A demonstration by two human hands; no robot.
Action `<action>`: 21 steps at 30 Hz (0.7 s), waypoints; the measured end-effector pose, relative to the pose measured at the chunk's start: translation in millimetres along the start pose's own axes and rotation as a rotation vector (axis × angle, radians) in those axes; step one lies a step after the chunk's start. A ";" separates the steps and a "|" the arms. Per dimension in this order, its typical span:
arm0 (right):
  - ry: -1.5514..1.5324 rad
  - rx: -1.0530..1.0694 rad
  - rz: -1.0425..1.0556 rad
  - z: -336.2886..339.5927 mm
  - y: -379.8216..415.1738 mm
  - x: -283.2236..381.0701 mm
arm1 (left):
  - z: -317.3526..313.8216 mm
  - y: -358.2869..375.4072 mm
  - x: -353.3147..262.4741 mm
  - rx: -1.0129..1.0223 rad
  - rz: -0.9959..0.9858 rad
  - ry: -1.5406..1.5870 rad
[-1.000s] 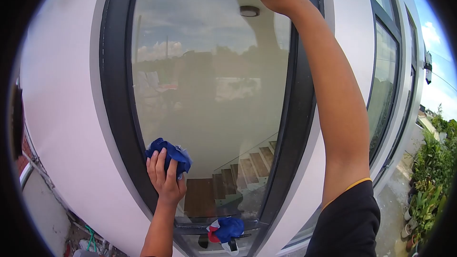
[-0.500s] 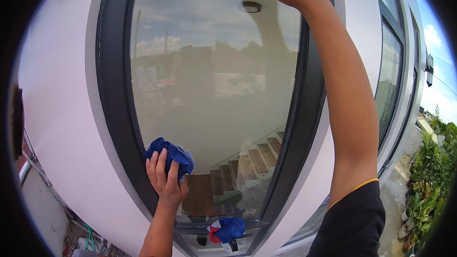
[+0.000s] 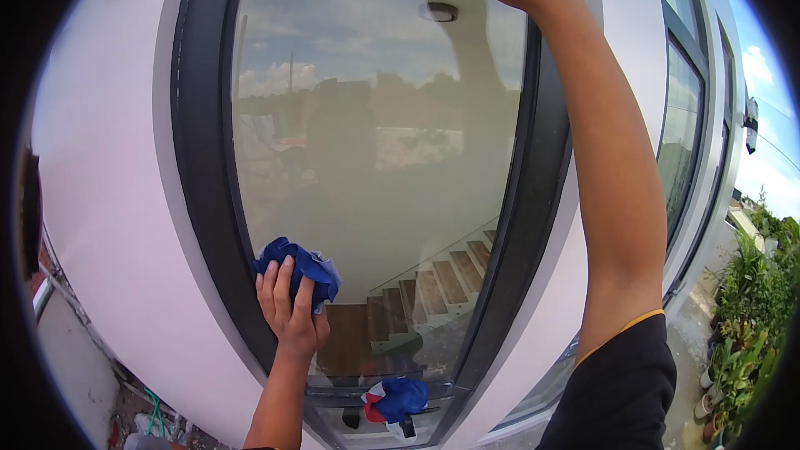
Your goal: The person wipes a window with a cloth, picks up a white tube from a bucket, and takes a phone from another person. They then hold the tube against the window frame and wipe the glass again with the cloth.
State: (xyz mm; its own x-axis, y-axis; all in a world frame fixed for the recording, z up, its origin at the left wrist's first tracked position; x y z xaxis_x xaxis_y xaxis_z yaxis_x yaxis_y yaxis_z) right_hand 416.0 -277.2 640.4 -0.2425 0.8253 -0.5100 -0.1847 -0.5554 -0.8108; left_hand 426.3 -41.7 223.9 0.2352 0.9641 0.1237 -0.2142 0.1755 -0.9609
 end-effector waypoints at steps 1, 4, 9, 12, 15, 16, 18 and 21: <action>-0.013 -0.021 0.040 2.3 2.8 5.1 | 0.3 -0.3 0.2 -0.001 0.000 0.000; 0.006 -0.009 -0.027 -4.0 -6.9 -5.8 | 0.2 -0.4 -0.1 -0.003 0.011 -0.004; -0.012 -0.003 -0.013 0.9 -2.9 0.5 | -0.4 0.0 -0.7 -0.009 0.018 0.006; 0.011 -0.013 -0.009 -7.5 -6.2 -6.3 | -0.2 -0.5 -1.0 -0.010 0.009 0.012; 0.030 -0.012 -0.033 -8.9 -12.1 -8.4 | -0.1 0.1 -1.0 -0.008 0.016 0.012; 0.033 -0.002 -0.060 -8.4 -11.9 -9.2 | 0.3 0.1 -0.9 -0.003 0.018 0.013; 0.028 -0.007 -0.031 -7.2 -9.8 -9.6 | 0.2 0.7 -0.6 0.001 0.011 0.019; 0.009 -0.046 -0.001 -1.0 -4.1 4.5 | -1.4 0.6 -0.5 -0.011 0.014 0.016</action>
State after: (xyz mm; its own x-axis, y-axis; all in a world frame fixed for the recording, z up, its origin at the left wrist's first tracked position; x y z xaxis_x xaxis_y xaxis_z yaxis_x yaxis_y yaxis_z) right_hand 416.7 -271.1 641.1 -0.2333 0.8271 -0.5113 -0.1413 -0.5491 -0.8237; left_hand 427.3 -42.3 222.9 0.2471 0.9631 0.1067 -0.2075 0.1601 -0.9650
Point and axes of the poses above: each hand's wrist, its own y-axis away from the middle knuckle, its own z-axis out of the back of the hand, x = y × z, the point moved 3 cm from there along -y, towards the middle knuckle, and after that the axes turned 14 degrees about x, right-handed, at the moved point
